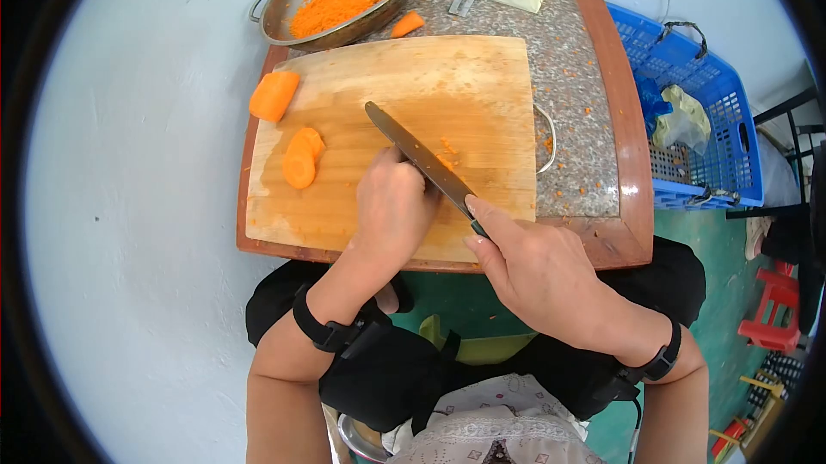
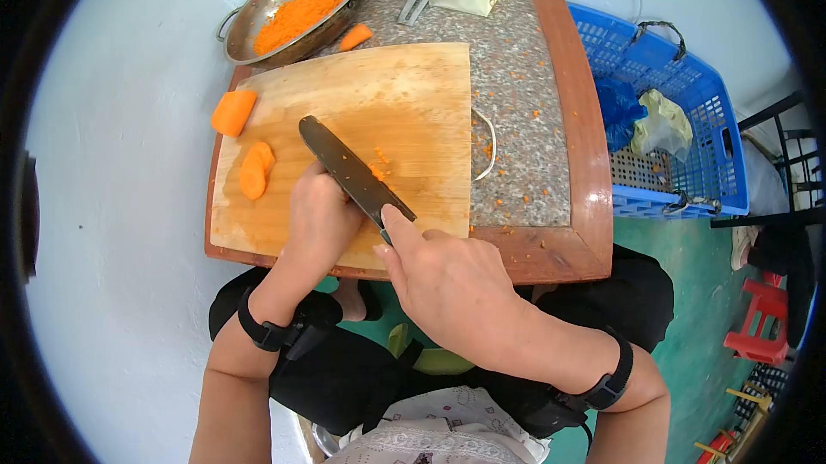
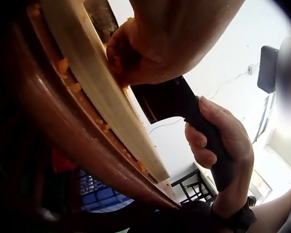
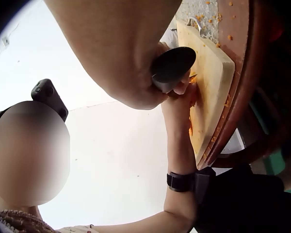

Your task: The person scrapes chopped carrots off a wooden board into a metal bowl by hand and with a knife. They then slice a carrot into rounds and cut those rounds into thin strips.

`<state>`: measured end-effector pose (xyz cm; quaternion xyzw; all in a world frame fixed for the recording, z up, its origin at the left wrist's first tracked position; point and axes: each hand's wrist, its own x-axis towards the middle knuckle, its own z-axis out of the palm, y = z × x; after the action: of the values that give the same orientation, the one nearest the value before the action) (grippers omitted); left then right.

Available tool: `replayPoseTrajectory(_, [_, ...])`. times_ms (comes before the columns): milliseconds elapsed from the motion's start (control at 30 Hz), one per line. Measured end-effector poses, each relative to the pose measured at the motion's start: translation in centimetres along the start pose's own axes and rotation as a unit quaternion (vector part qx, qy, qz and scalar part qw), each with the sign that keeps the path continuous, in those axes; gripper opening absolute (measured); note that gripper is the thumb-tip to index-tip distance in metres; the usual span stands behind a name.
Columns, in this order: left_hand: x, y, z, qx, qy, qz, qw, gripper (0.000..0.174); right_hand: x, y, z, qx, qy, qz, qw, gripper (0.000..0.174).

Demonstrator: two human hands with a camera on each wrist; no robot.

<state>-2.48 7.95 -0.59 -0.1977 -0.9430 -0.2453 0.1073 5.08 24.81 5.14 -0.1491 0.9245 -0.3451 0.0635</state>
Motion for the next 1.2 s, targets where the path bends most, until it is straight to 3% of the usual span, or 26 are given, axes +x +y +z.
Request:
replayPoseTrajectory(367, [-0.1, -0.1, 0.4, 0.006, 0.01, 0.018, 1.0, 0.013, 2.1, 0.9, 0.1, 0.05, 0.002, 0.014, 0.999, 0.029])
replayPoseTrajectory(467, [-0.2, -0.1, 0.3, 0.012, 0.013, 0.026, 0.999, 0.012, 3.2, 1.8, 1.4, 0.089, 0.052, 0.021, 0.994, 0.026])
replayPoseTrajectory(567, [-0.5, 0.1, 0.0, 0.009, 0.023, 0.028, 0.999, 0.014, 3.2, 2.2, 0.2, 0.149, 0.047, 0.027, 0.987, 0.026])
replayPoseTrajectory(1200, [-0.5, -0.2, 0.4, -0.017, 0.029, 0.021, 0.999, 0.014, 1.0, 0.4, 1.0, -0.003, 0.011, -0.009, 1.0, 0.031])
